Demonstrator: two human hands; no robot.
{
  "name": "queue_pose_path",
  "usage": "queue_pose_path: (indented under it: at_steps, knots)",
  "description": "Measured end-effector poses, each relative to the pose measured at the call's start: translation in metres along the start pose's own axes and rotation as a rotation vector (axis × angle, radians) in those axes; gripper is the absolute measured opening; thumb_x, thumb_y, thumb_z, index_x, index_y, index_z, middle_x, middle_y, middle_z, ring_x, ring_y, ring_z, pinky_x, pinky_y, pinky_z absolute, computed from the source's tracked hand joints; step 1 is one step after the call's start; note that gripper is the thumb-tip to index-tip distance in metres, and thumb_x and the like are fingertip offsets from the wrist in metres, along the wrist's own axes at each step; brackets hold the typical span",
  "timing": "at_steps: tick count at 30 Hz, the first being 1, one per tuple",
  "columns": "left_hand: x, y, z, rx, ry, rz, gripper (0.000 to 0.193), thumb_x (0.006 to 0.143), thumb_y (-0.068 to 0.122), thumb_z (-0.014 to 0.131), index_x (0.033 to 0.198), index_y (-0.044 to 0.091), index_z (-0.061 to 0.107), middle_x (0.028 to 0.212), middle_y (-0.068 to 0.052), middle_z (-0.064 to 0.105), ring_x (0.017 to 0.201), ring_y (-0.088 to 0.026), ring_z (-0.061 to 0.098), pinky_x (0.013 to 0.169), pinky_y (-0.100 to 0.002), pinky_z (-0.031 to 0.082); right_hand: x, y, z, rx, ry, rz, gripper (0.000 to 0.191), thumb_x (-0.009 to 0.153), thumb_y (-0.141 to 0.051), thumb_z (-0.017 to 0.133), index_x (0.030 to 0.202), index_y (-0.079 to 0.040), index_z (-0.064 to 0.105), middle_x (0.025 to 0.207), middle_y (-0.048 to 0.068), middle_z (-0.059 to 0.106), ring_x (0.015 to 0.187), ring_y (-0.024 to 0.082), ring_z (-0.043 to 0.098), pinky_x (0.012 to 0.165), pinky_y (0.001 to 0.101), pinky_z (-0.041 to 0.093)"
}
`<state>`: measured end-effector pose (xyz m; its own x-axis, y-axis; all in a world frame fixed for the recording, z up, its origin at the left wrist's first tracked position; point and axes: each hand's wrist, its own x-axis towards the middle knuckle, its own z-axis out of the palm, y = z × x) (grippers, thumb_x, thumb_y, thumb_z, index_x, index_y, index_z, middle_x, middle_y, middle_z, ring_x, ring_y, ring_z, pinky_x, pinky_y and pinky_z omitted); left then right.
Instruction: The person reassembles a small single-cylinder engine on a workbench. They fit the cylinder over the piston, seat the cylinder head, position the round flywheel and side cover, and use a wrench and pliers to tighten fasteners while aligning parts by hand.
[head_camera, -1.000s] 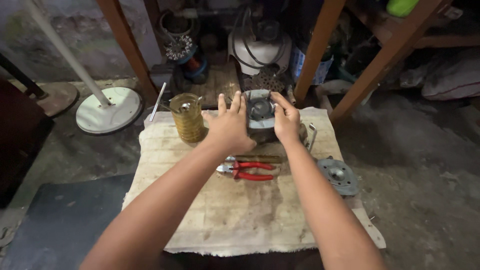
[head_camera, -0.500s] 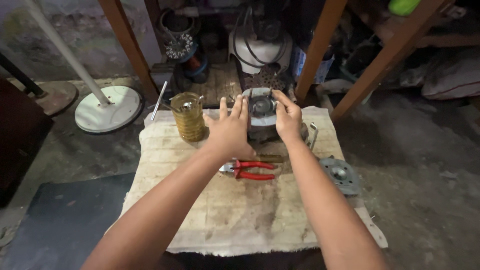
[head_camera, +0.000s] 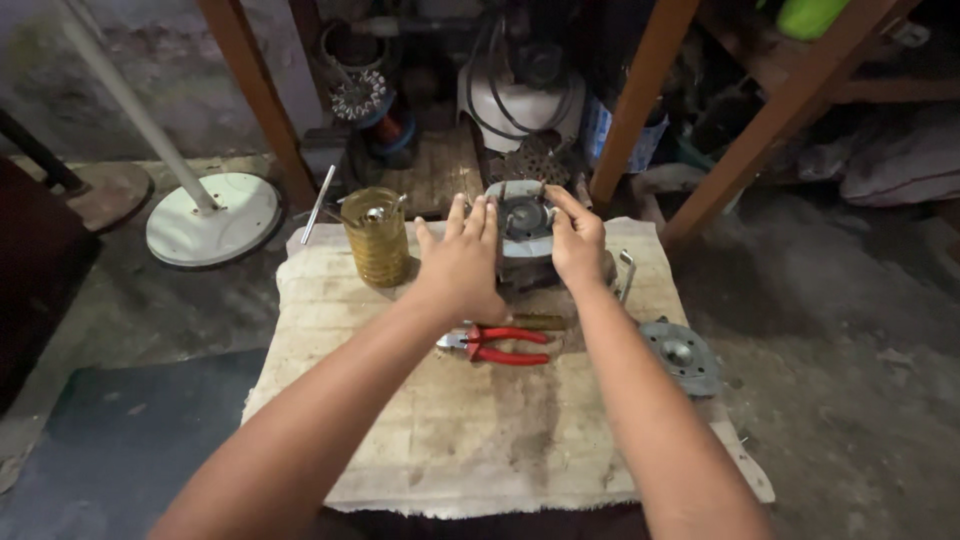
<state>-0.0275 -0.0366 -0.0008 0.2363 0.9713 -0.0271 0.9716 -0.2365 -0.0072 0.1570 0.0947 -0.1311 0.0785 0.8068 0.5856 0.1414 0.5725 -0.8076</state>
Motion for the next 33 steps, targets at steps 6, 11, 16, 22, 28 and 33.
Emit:
queue_pose_path:
  at_steps: [6, 11, 16, 22, 28, 33]
  knots:
    - [0.024, -0.005, -0.012, 0.044, 0.003, -0.038, 0.146, 0.055, 0.056, 0.093, 0.162, 0.004, 0.009, 0.171, -0.009, 0.012, 0.158, -0.035, 0.001, 0.114, -0.078, 0.011, -0.003, 0.005, -0.004, 0.037, 0.003, -0.023, 0.034, 0.098, 0.004, 0.051, 0.127, 0.004, 0.068, 0.134, 0.014, 0.070, 0.129, 0.020, 0.063, 0.112, 0.0293, 0.044]
    - [0.026, -0.003, -0.015, -0.057, 0.011, -0.067, 0.147, 0.054, 0.057, 0.094, 0.162, 0.004, 0.009, 0.170, -0.010, 0.011, 0.157, -0.035, 0.001, 0.115, -0.077, 0.009, -0.004, 0.002, -0.004, 0.008, -0.004, 0.024, 0.035, 0.097, 0.004, 0.051, 0.128, 0.003, 0.068, 0.134, 0.013, 0.070, 0.130, 0.020, 0.062, 0.112, 0.0294, 0.043]
    - [-0.003, 0.000, -0.009, 0.039, -0.016, -0.006, 0.144, 0.057, 0.054, 0.093, 0.162, 0.000, 0.011, 0.170, -0.012, 0.015, 0.157, -0.036, 0.004, 0.115, -0.077, 0.011, -0.005, 0.002, -0.002, 0.003, 0.000, 0.051, 0.033, 0.098, 0.003, 0.053, 0.127, 0.003, 0.068, 0.134, 0.013, 0.070, 0.129, 0.021, 0.062, 0.111, 0.0293, 0.044]
    - [0.025, -0.002, -0.019, 0.098, -0.025, -0.055, 0.143, 0.057, 0.053, 0.094, 0.161, 0.002, 0.011, 0.170, -0.011, 0.014, 0.158, -0.035, 0.001, 0.116, -0.076, 0.009, -0.003, 0.005, -0.002, 0.038, 0.001, 0.001, 0.036, 0.097, 0.005, 0.050, 0.127, 0.003, 0.069, 0.135, 0.014, 0.069, 0.131, 0.021, 0.062, 0.113, 0.0294, 0.043]
    - [0.034, -0.004, -0.014, 0.004, 0.019, -0.095, 0.146, 0.055, 0.051, 0.095, 0.162, 0.004, 0.008, 0.170, -0.010, 0.013, 0.157, -0.033, 0.002, 0.116, -0.075, 0.009, 0.000, 0.000, -0.001, -0.013, 0.010, 0.041, 0.033, 0.097, 0.004, 0.053, 0.126, 0.004, 0.069, 0.131, 0.012, 0.072, 0.126, 0.020, 0.066, 0.110, 0.0288, 0.046]
    - [-0.002, -0.003, 0.004, 0.055, 0.095, 0.024, 0.142, 0.056, 0.046, 0.094, 0.162, 0.001, 0.012, 0.170, -0.011, 0.017, 0.156, -0.033, 0.008, 0.113, -0.076, 0.013, -0.004, 0.003, 0.000, 0.059, 0.016, 0.005, 0.035, 0.097, 0.005, 0.051, 0.127, 0.004, 0.068, 0.133, 0.013, 0.071, 0.127, 0.020, 0.064, 0.110, 0.0289, 0.046]
